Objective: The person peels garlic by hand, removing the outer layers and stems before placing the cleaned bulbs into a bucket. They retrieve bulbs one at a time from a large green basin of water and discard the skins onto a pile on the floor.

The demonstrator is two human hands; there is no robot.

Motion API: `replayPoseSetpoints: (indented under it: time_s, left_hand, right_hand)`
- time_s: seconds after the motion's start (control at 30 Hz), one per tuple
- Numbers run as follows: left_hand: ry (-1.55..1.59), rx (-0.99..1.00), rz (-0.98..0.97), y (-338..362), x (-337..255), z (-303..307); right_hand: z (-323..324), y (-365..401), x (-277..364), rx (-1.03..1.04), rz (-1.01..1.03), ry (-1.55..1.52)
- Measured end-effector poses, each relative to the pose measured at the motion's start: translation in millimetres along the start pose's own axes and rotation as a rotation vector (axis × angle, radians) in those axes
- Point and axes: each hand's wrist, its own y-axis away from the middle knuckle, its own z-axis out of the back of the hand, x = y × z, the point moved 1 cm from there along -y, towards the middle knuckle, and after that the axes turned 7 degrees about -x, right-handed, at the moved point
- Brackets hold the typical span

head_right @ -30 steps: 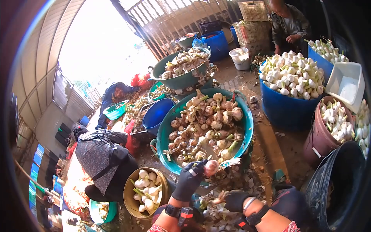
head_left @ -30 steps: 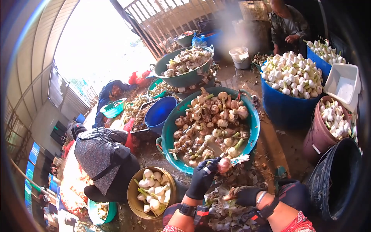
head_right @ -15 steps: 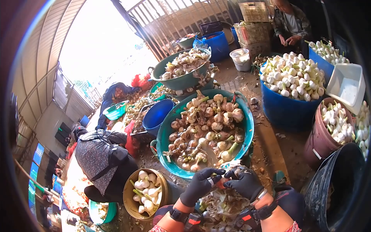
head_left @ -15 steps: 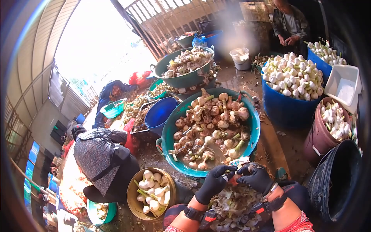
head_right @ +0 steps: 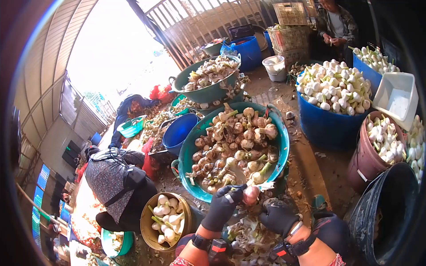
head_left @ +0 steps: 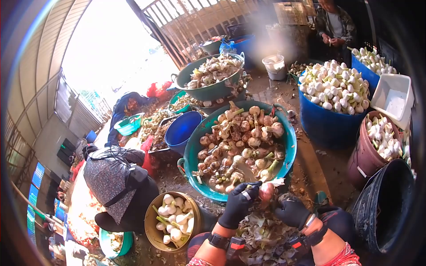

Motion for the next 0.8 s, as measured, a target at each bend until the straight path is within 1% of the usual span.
replayPoseSetpoints:
  time_s: [0.03, 0.07, 0.13, 0.17, 0.2, 0.23, 0.27, 0.33, 0.37, 0.4, 0.43, 0.47, 0.5, 0.53, 0.6, 0.63, 0.67, 0.7, 0.73, 0.77, 0.8]
  left_hand:
    - [-0.517, -0.013, -0.48, -8.0, -22.0, 6.6]
    - [-0.516, -0.014, -0.48, -10.7, -27.9, 8.6]
    - [-0.463, -0.109, -0.449, -10.7, -35.3, 10.6]
    - [-0.432, -0.099, -0.392, -8.4, -40.0, 9.8]
    - [-0.48, -0.108, -0.521, -11.0, -35.0, 10.2]
    - [-0.481, -0.112, -0.483, -12.3, -35.2, 7.9]
    - [-0.45, -0.09, -0.375, -9.3, -36.0, 6.5]
    - [-0.367, -0.087, -0.359, -9.6, -36.2, 2.3]
    - [0.276, -0.168, 0.339, -9.3, -33.8, -1.2]
    - [-0.122, -0.161, 0.047, -6.3, -30.6, -2.2]
    - [-0.077, -0.139, 0.023, -6.5, -33.8, -6.3]
    - [-0.038, -0.123, -0.015, -9.5, -39.0, -8.6]
    - [0.212, -0.105, 0.106, -8.6, -32.1, -8.8]
    - [0.212, -0.099, 0.107, -9.8, -31.8, -8.8]
    - [0.563, -0.097, 0.324, -12.1, -30.5, -10.3]
    - [0.564, -0.092, 0.322, -13.6, -32.5, -11.9]
    - [0.416, -0.084, 0.279, -13.8, -36.2, -12.8]
    - [0.269, -0.076, 0.232, -13.9, -38.6, -13.2]
    - [0.269, -0.073, 0.226, -13.4, -38.6, -14.0]
    - [0.166, -0.064, 0.175, -12.3, -38.3, -15.2]
    - [0.062, -0.058, 0.116, -11.7, -37.7, -15.8]
  right_hand:
    - [2.6, 1.5, 2.4, 0.07, -0.023, -0.011]
    - [2.5, 0.9, 0.8, 0.071, -0.023, -0.01]
    - [-0.8, 1.3, -7.3, 0.045, -0.051, -0.026]
    - [-6.0, -1.8, -14.0, 0.032, -0.176, -0.13]
    - [-7.2, -3.0, -19.4, 0.022, -0.319, -0.232]
    - [-1.3, -3.7, -12.4, -0.019, -0.353, -0.355]
    - [3.1, -7.6, -2.6, -0.065, -0.4, -0.475]
    - [5.9, -10.9, 6.5, -0.179, -0.26, -0.681]
    - [4.6, -15.0, 6.7, -0.194, -0.244, -0.774]
    - [2.0, -15.7, 7.2, -0.214, -0.219, -0.867]
    - [1.2, -15.5, 12.7, -0.219, -0.241, -0.86]
    - [3.5, -19.2, 21.7, -0.215, -0.22, -0.974]
    - [5.0, -21.0, 26.1, -0.211, -0.195, -1.092]
    - [6.1, -21.9, 24.0, -0.217, -0.197, -1.093]
    - [7.6, -22.6, 18.9, -0.129, -0.158, -0.765]
    - [3.4, -23.9, 14.0, -0.16, -0.136, -0.775]
    - [2.5, -23.5, 10.2, -0.165, -0.135, -0.773]
    - [3.7, -23.8, 8.3, -0.195, -0.081, -0.643]
    - [5.3, -24.2, 8.0, -0.224, -0.027, -0.512]
    - [5.9, -26.3, 13.1, -0.183, -0.201, -0.732]
    - [9.4, -24.2, 15.5, -0.188, -0.183, -0.73]
